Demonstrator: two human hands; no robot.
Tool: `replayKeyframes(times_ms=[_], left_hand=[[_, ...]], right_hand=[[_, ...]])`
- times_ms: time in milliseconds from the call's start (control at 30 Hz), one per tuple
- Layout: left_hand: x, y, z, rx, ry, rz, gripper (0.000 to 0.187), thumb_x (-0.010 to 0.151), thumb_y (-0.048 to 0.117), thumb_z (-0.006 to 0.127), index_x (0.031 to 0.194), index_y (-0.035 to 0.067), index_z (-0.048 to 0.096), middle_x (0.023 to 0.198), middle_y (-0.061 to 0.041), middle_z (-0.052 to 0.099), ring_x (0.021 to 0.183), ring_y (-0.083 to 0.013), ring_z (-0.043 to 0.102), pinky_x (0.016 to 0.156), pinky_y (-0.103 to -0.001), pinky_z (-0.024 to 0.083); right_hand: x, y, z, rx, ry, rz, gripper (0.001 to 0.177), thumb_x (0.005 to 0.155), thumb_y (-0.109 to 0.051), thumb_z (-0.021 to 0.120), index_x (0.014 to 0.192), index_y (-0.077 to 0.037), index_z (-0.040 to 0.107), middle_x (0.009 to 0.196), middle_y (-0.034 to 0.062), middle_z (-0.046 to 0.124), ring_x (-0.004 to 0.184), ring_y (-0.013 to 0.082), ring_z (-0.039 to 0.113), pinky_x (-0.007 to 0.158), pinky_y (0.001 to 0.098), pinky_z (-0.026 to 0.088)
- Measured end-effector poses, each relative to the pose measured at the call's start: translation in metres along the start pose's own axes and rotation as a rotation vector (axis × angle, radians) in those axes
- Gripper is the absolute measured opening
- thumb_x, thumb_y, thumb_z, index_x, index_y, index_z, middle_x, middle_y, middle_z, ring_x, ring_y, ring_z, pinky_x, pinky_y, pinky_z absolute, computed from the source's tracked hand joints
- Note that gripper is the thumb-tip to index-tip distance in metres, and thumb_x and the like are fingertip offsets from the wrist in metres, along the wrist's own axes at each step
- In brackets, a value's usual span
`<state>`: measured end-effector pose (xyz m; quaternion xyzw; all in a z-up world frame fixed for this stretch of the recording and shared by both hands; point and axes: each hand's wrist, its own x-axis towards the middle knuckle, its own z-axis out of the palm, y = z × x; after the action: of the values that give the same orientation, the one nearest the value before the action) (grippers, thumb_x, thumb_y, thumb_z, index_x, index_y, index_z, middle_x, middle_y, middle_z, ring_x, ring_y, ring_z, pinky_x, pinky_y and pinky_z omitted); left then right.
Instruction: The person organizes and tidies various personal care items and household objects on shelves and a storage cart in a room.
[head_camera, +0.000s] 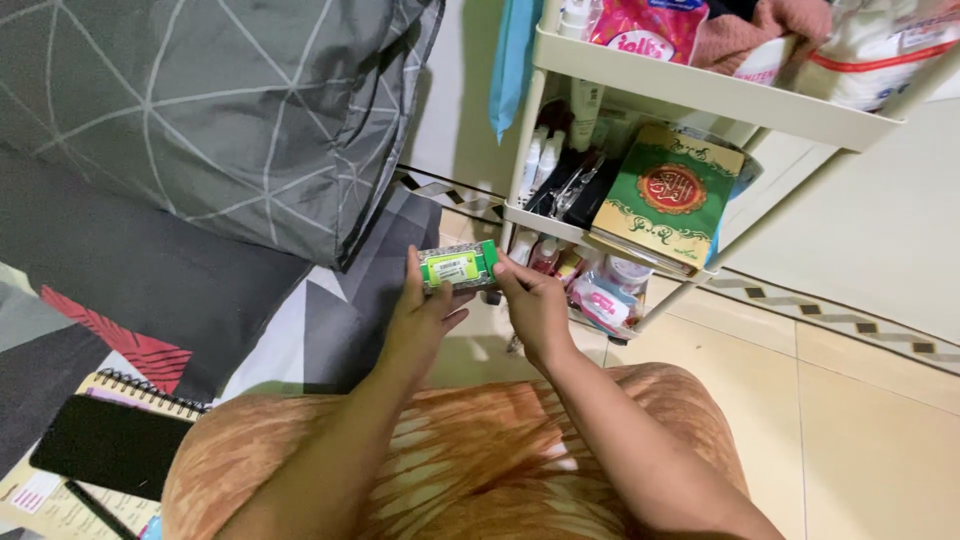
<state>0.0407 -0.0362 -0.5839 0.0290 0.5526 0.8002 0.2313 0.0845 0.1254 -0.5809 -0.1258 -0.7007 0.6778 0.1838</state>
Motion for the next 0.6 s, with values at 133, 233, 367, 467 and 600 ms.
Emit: replayKeyframes(times_ms=[133,233,367,467,600], left_hand=[[0.001,-0.002,-0.001,0.007,-0.082,0.02,0.084,0.102,0.018,0.047,0.162,0.03,-0.011,0.147,-0.014,0.051,0.12,-0.0292,0.066,0.102,-0.043,0.052],[0.0,-0.001,0.0,0.02,-0.086,0.02,0.084,0.101,0.017,0.048,0.162,0.029,-0.009,0.146,-0.014,0.052,0.118,-0.0288,0.068,0.101,-0.042,0.053],[0.0,0.009,0.001,-0.01,-0.025,0.032,0.078,0.098,0.017,0.056,0.161,0.02,0.011,0.142,-0.015,0.056,0.111,-0.0285,0.071,0.096,-0.042,0.055],[0.003,0.015,-0.004,0.024,-0.043,0.028,0.077,0.095,0.019,0.066,0.156,0.016,0.02,0.135,-0.016,0.062,0.11,-0.027,0.072,0.094,-0.04,0.055],[0.003,0.016,-0.002,0.012,-0.063,0.054,0.08,0.091,0.02,0.07,0.155,0.017,0.02,0.129,-0.016,0.067,0.107,-0.0262,0.073,0.092,-0.039,0.057]], right_hand=[[0.002,-0.003,-0.001,-0.025,0.018,-0.021,0.034,0.099,-0.019,0.066,0.13,-0.008,0.072,0.112,-0.0006,0.077,0.095,0.0039,0.061,0.088,0.0228,0.051],[0.004,-0.007,-0.005,-0.081,0.037,-0.02,0.034,0.098,-0.021,0.067,0.129,-0.008,0.073,0.106,0.0002,0.077,0.09,0.0048,0.06,0.084,0.0231,0.052],[0.01,-0.018,-0.009,-0.048,0.008,-0.041,0.031,0.1,-0.025,0.067,0.124,-0.006,0.076,0.1,-0.0008,0.078,0.086,0.0029,0.062,0.079,0.0199,0.053],[0.014,-0.027,-0.015,-0.021,0.031,0.177,0.032,0.101,-0.025,0.07,0.126,-0.008,0.08,0.08,0.0028,0.061,0.064,0.0105,0.037,0.056,0.0267,0.031],[0.015,-0.036,-0.014,0.044,0.01,0.099,0.029,0.097,-0.022,0.07,0.119,-0.005,0.078,0.086,-0.0021,0.073,0.068,0.0026,0.054,0.06,0.0195,0.043]])
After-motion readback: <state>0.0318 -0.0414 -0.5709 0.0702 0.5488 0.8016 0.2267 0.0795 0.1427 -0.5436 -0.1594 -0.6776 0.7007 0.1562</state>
